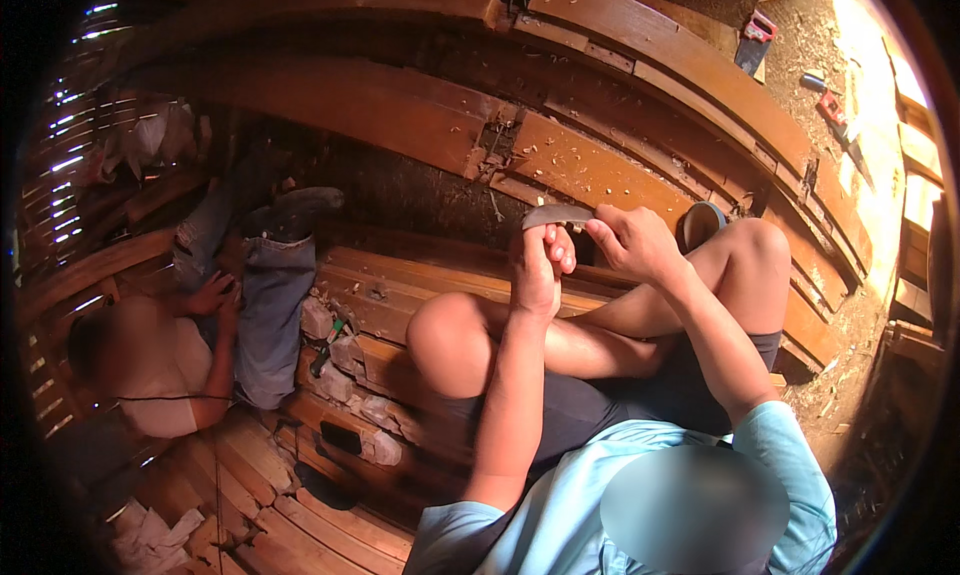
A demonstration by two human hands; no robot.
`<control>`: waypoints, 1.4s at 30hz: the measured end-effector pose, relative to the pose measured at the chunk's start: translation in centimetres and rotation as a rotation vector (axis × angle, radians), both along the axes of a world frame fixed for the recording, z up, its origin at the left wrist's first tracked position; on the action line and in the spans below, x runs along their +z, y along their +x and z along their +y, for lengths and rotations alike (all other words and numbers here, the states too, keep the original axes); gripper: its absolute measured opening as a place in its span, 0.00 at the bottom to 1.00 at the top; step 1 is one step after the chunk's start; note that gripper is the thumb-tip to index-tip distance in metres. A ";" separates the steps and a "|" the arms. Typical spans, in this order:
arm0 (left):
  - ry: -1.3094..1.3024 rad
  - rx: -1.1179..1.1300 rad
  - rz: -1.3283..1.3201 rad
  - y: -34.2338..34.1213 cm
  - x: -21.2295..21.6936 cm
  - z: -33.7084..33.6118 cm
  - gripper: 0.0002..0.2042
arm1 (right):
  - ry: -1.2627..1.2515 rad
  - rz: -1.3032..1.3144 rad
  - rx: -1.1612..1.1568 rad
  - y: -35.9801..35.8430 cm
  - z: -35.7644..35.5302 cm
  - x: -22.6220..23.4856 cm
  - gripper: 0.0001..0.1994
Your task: The person sits on the floor and uses a small knife to shave and shape a thin strip of wood. They hold the wood in their left hand and carefully scrape the surface with the knife in their right hand, producing wood shavings.
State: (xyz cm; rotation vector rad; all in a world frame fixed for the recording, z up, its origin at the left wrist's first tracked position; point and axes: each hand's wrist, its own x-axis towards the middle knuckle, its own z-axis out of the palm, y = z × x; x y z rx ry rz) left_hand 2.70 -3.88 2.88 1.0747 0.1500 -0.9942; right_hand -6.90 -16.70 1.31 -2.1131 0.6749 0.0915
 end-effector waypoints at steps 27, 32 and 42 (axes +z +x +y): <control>0.326 -0.140 -0.501 -3.7 -1.4 -4.3 0.13 | 0.027 0.056 0.025 1.4 -0.9 -5.1 0.15; 0.355 0.056 -0.521 -2.6 -0.7 -3.8 0.15 | 0.048 0.129 -0.142 1.7 -0.6 -6.0 0.15; 0.373 0.101 -0.663 -2.2 -1.9 -1.1 0.14 | 0.135 -0.082 -0.326 -1.4 -1.8 -2.1 0.16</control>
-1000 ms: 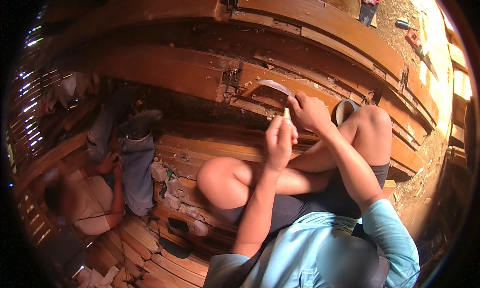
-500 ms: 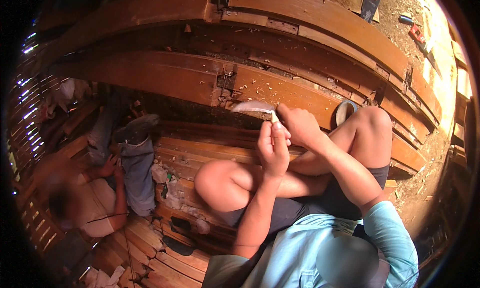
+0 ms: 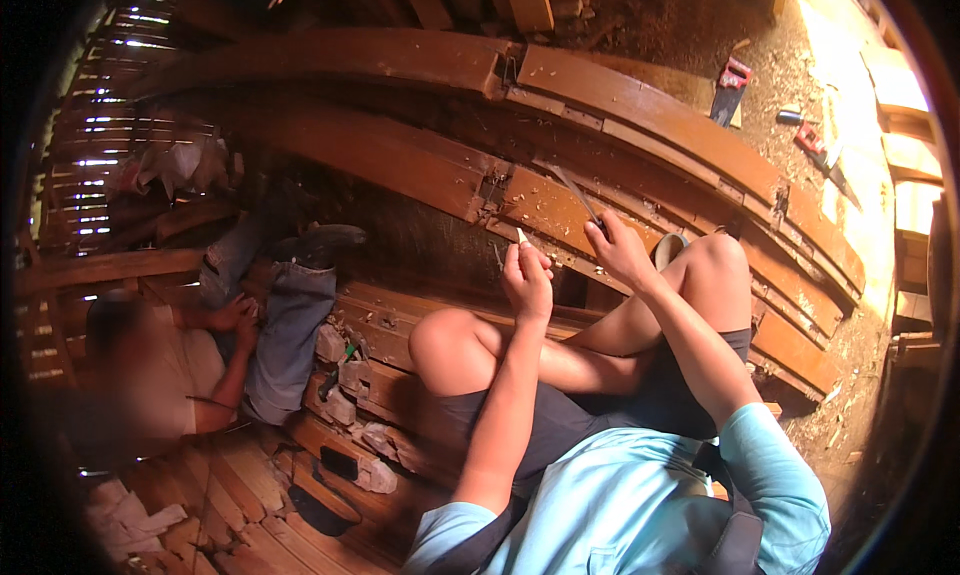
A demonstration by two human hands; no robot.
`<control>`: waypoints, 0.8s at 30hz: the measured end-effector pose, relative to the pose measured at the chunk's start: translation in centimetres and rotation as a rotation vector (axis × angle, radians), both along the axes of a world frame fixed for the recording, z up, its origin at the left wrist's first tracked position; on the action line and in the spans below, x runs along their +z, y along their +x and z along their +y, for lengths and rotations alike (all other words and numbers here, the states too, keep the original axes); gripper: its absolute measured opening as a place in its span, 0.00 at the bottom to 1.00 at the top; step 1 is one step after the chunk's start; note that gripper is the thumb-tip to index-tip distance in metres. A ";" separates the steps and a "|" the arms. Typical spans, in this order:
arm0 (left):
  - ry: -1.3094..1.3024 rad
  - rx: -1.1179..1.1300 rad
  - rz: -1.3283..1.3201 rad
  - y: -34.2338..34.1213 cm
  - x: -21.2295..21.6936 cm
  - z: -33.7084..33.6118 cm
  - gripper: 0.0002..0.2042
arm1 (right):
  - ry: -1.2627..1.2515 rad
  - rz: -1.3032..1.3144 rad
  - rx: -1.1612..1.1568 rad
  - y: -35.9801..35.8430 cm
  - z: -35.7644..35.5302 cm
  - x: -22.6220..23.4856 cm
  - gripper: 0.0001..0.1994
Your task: The person sits on the floor and uses a small knife to shave and shape a thin strip of wood. They hold the wood in their left hand and carefully scrape the surface with the knife in their right hand, producing wood shavings.
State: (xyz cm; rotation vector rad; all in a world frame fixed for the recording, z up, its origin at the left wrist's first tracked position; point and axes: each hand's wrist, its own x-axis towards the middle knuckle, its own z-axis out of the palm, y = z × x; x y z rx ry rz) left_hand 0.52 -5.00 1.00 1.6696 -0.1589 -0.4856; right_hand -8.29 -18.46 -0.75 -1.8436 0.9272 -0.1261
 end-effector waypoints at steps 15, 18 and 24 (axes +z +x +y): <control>-0.513 -0.019 0.572 -1.1 2.0 8.1 0.11 | -0.448 -0.229 0.525 -4.8 8.1 5.2 0.21; -0.598 -0.046 0.654 -1.2 2.3 8.5 0.11 | -0.445 -0.248 0.521 -5.0 8.8 5.3 0.21; -0.566 -0.247 0.550 -1.5 3.5 8.6 0.13 | -0.363 -0.201 0.274 -4.7 8.2 4.3 0.24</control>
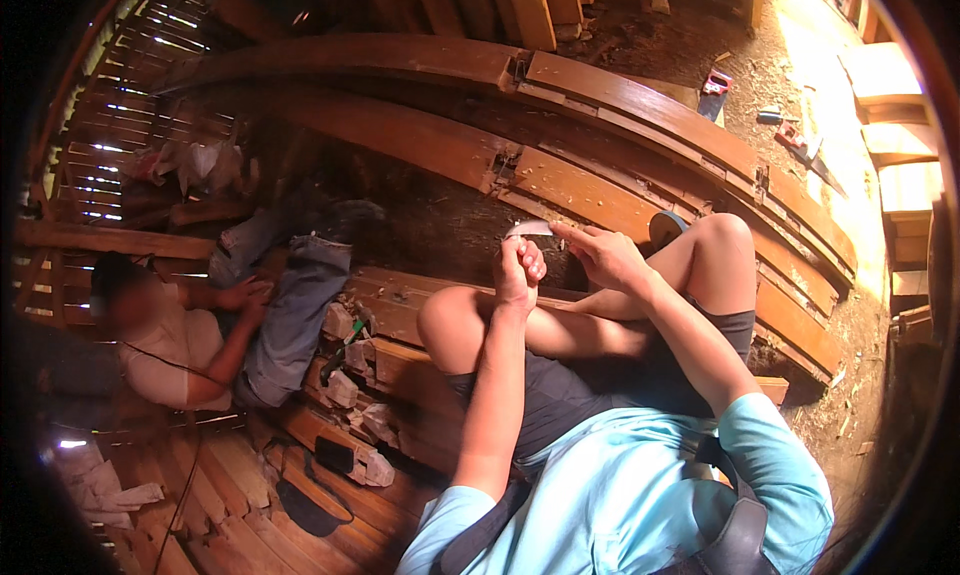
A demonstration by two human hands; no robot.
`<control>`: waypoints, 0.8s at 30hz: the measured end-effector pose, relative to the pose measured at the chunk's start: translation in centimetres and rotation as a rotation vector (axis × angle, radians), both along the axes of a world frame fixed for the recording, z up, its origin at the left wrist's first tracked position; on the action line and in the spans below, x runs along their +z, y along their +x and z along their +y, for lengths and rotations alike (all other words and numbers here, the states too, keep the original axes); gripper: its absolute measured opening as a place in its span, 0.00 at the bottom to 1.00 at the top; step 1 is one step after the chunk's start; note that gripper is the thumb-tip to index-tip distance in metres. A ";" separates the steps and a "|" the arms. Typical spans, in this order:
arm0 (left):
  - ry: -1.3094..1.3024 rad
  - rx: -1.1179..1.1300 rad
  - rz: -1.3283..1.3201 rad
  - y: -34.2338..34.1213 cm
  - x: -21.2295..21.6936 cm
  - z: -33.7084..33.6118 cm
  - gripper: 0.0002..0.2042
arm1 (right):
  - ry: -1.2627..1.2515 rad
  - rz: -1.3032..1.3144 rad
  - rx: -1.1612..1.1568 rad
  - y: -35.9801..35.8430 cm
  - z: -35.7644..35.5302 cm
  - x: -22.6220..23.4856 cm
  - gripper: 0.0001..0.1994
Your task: The person sits on the floor and uses a small knife to shave and shape a thin strip of wood. They hold the wood in their left hand and carefully scrape the surface with the knife in their right hand, producing wood shavings.
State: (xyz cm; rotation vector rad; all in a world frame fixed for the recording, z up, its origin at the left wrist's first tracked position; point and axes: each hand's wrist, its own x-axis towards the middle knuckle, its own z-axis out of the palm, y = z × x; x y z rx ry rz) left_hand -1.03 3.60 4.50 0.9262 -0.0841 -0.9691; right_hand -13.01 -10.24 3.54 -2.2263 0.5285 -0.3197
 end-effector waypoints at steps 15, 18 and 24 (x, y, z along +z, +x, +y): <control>0.138 0.183 -0.059 0.1 -1.2 -0.6 0.12 | 0.164 0.060 -0.141 -1.2 -1.8 2.5 0.21; 0.136 0.195 -0.060 0.1 -1.5 -0.8 0.12 | 0.038 -0.017 0.007 -0.6 -1.8 2.3 0.21; 0.166 0.184 -0.054 0.4 -2.1 -1.2 0.06 | -0.030 0.043 0.153 -0.6 -2.0 1.0 0.21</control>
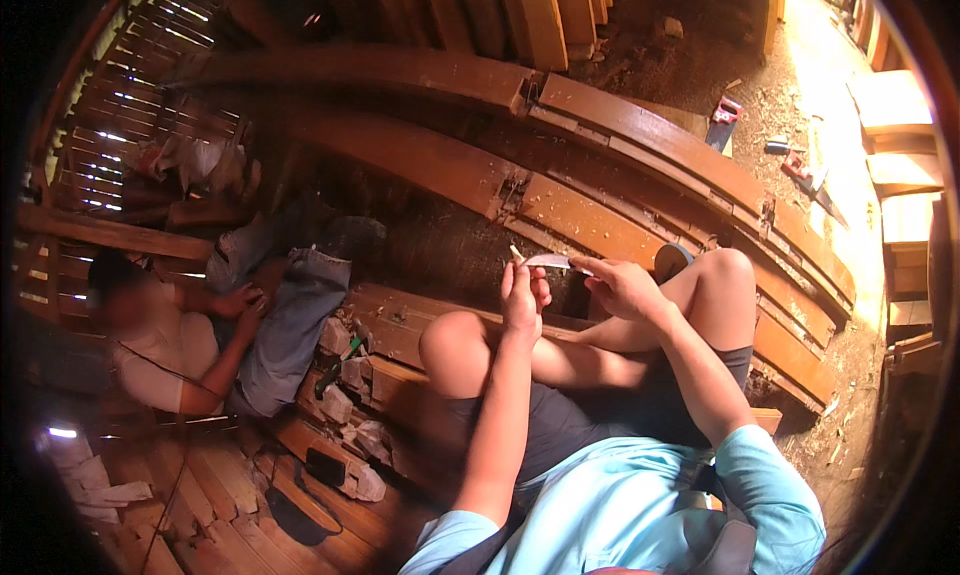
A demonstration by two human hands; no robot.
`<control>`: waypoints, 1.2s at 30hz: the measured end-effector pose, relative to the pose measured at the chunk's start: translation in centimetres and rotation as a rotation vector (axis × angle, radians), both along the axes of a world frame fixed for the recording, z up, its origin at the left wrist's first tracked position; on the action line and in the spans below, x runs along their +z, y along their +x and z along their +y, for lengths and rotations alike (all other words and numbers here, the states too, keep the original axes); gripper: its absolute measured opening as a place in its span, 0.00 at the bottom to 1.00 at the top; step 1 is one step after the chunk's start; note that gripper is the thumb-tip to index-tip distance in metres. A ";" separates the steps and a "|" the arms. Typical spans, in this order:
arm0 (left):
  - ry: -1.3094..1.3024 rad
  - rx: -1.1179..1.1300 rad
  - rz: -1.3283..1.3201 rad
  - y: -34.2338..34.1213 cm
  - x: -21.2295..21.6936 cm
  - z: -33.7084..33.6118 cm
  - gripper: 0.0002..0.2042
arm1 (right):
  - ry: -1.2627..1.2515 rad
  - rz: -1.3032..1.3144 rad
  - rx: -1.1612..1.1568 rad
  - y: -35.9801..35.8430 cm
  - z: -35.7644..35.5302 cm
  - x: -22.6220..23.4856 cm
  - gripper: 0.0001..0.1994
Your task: The person sits on the floor and uses a small knife to shave and shape a thin strip of wood. They hold the wood in their left hand and carefully scrape the surface with the knife in their right hand, producing wood shavings.
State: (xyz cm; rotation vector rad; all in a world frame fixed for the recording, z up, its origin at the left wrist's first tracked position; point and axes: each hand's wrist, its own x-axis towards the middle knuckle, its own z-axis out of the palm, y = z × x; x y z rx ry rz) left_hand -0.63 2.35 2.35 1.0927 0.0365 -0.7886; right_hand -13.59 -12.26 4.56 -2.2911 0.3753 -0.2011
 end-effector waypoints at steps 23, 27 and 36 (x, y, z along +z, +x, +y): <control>0.009 -0.129 -0.070 0.3 0.1 -0.1 0.12 | -0.014 -0.065 -0.082 0.5 -0.6 -0.9 0.19; -0.006 -0.098 -0.009 0.0 0.5 -0.4 0.12 | 0.014 -0.051 -0.061 0.5 -0.7 -0.6 0.20; -0.105 -0.159 0.044 0.3 0.5 -0.1 0.11 | 0.148 0.022 -0.009 0.4 -1.0 0.1 0.20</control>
